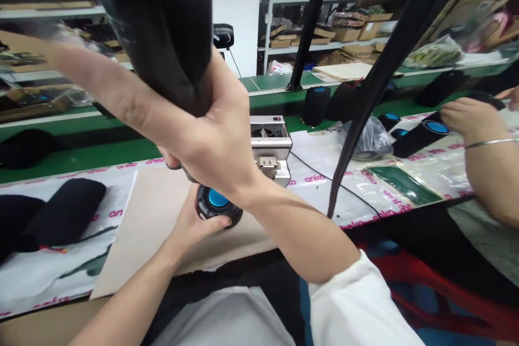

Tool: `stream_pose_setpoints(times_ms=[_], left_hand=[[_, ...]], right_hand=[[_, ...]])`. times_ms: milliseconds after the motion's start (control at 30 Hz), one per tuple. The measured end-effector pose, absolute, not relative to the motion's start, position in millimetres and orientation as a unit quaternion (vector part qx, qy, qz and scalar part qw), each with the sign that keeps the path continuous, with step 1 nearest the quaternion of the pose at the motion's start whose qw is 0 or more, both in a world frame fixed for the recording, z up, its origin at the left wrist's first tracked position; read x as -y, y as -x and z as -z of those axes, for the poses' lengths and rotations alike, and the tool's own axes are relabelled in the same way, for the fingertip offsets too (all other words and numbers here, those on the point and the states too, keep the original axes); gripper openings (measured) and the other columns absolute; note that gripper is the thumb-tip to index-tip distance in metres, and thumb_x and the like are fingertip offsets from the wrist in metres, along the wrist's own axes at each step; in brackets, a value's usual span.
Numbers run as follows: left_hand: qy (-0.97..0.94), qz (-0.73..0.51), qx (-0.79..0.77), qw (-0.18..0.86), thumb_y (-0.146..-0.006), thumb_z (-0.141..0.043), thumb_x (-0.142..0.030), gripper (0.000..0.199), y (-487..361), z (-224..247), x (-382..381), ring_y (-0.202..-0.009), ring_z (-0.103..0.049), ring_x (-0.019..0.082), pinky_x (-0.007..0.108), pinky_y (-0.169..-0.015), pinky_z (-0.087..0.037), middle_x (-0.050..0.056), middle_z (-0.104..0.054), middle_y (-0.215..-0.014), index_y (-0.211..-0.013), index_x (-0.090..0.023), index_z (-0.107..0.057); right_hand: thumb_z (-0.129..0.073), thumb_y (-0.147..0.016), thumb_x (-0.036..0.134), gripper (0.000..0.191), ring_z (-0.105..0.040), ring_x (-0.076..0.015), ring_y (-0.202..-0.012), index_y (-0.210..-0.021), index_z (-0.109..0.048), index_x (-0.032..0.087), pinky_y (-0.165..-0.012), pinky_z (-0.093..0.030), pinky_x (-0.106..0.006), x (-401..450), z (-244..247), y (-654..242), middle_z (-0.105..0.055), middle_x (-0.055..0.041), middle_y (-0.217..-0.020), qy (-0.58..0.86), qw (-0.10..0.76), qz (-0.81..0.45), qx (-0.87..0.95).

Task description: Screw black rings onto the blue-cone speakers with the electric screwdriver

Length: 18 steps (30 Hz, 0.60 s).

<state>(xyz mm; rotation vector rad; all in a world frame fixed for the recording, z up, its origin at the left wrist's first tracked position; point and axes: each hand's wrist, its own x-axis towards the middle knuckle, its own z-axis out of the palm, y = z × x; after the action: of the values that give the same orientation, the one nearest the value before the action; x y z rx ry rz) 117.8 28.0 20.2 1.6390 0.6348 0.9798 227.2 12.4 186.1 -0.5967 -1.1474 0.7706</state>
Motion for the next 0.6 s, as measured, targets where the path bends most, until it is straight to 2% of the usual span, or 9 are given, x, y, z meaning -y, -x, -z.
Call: stream_pose_setpoints(times_ms=[67, 200, 267, 367, 467, 600], left_hand=[[-0.687, -0.409, -0.273, 0.535, -0.071, -0.092, -0.059, 0.092, -118.7, -22.2, -27.5, -0.121, -0.07, 0.036, 0.048, -0.1, -0.06, 0.014, -0.069, -0.135, -0.144, -0.022, -0.051], [-0.689, -0.408, -0.275, 0.533, -0.068, -0.093, -0.061, 0.094, -119.1, -24.2, -27.9, -0.122, -0.069, 0.038, 0.048, -0.098, -0.061, 0.013, -0.069, -0.135, -0.144, -0.023, -0.053], [-0.685, -0.406, -0.273, 0.54, -0.068, -0.094, -0.06, 0.093, -118.4, -23.6, -28.1, -0.123, -0.069, 0.038, 0.049, -0.099, -0.06, 0.013, -0.07, -0.135, -0.144, -0.025, -0.053], [-0.679, -0.408, -0.268, 0.548, -0.068, -0.094, -0.06, 0.092, -117.9, -22.2, -27.5, -0.127, -0.067, 0.039, 0.05, -0.103, -0.059, 0.013, -0.068, -0.137, -0.143, -0.026, -0.053], [-0.668, -0.431, -0.261, 0.548, -0.064, -0.096, -0.063, 0.102, -119.6, -21.8, -25.7, -0.139, -0.058, 0.042, 0.052, -0.11, -0.055, 0.015, -0.058, -0.148, -0.146, -0.026, -0.048], [-0.64, -0.454, -0.258, 0.564, -0.058, -0.095, -0.069, 0.11, -119.9, -20.9, -24.1, -0.144, -0.053, 0.042, 0.054, -0.113, -0.052, 0.018, -0.052, -0.152, -0.144, -0.025, -0.042]], right_hand=[[-0.079, -0.085, 0.065, 0.046, -0.04, -0.0107, -0.039, -0.072, -0.059, 0.025, -0.037, -0.037, -0.03, -15.4, -183.7, -227.8, -0.053, 0.0067, -0.051, 0.236, 0.741, -0.365, 0.512], [-0.095, -0.068, 0.058, 0.05, -0.054, -0.0133, -0.046, -0.073, -0.059, 0.024, -0.046, -0.052, -0.027, -21.5, -180.0, -228.1, -0.051, 0.0079, -0.048, 0.281, 0.684, -0.387, 0.551], [-0.094, -0.07, 0.057, 0.05, -0.059, -0.0135, -0.05, -0.071, -0.056, 0.024, -0.049, -0.055, -0.025, -22.4, -177.6, -225.8, -0.048, 0.0083, -0.049, 0.292, 0.68, -0.388, 0.549], [-0.089, -0.077, 0.055, 0.046, -0.061, -0.0124, -0.054, -0.073, -0.057, 0.023, -0.053, -0.056, -0.024, -20.9, -175.1, -221.8, -0.046, 0.0083, -0.054, 0.29, 0.678, -0.4, 0.544], [-0.089, -0.078, 0.055, 0.045, -0.061, -0.0133, -0.056, -0.075, -0.056, 0.024, -0.053, -0.056, -0.024, -19.0, -174.5, -220.5, -0.044, 0.0084, -0.054, 0.286, 0.664, -0.414, 0.553], [-0.088, -0.081, 0.05, 0.041, -0.053, -0.0109, -0.05, -0.075, -0.056, 0.024, -0.047, -0.047, -0.022, -18.3, -171.9, -223.7, -0.045, 0.0086, -0.054, 0.282, 0.654, -0.423, 0.56]])
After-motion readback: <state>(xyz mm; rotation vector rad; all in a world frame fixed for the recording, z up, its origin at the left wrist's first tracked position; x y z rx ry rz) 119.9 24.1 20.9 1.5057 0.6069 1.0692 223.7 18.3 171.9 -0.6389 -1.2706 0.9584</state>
